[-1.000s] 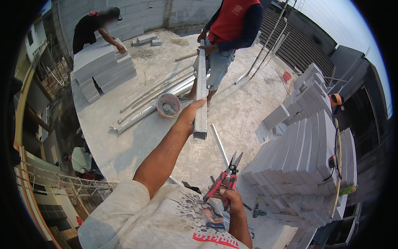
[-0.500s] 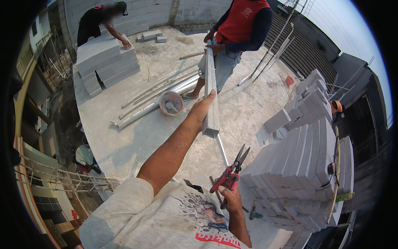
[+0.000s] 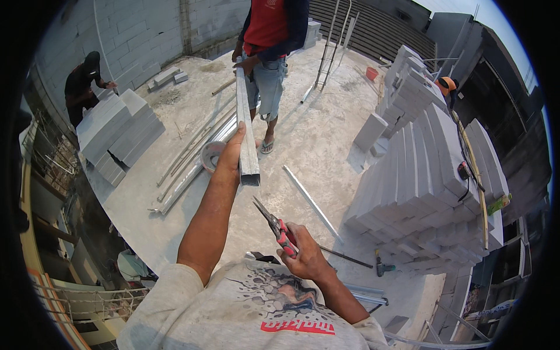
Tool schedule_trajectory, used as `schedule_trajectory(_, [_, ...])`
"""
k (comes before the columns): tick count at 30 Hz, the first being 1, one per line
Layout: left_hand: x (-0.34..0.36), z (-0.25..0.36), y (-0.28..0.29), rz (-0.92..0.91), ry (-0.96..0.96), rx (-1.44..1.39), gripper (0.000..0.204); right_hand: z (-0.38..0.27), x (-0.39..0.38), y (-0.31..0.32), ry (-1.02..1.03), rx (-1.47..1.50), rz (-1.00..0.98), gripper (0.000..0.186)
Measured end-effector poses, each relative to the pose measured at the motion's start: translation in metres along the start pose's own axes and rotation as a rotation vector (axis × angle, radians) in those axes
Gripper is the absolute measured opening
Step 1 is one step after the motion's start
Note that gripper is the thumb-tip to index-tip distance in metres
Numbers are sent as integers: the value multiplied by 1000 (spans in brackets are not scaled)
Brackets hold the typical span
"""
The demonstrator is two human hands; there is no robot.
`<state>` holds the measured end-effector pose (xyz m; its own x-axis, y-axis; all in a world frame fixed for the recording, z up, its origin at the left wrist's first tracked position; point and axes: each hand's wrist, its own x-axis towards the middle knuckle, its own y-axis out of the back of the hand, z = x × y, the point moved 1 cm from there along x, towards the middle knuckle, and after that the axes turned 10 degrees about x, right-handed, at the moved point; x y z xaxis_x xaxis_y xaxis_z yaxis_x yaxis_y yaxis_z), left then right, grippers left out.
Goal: The person measures distances on a rooftop using a tape measure, then uses tin snips to cut a metal strip. The person handles the tape measure and metal strip, and cuts the strip into smaller pieces.
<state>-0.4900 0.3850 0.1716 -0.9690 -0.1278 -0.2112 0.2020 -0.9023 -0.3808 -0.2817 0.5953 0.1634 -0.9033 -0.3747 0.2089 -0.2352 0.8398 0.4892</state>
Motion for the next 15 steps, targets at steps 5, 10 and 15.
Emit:
schedule_trajectory(5, [0,-10,-7,-49,28,-67,67,-12,9,11,131,-95,38,59])
schedule_trajectory(10, [-10,-18,-14,-66,89,-142,66,-24,21,22,133,-217,-15,57])
schedule_trajectory(15, [-1,-28,-17,-23,28,-189,54,-40,19,24,167,-304,-31,55])
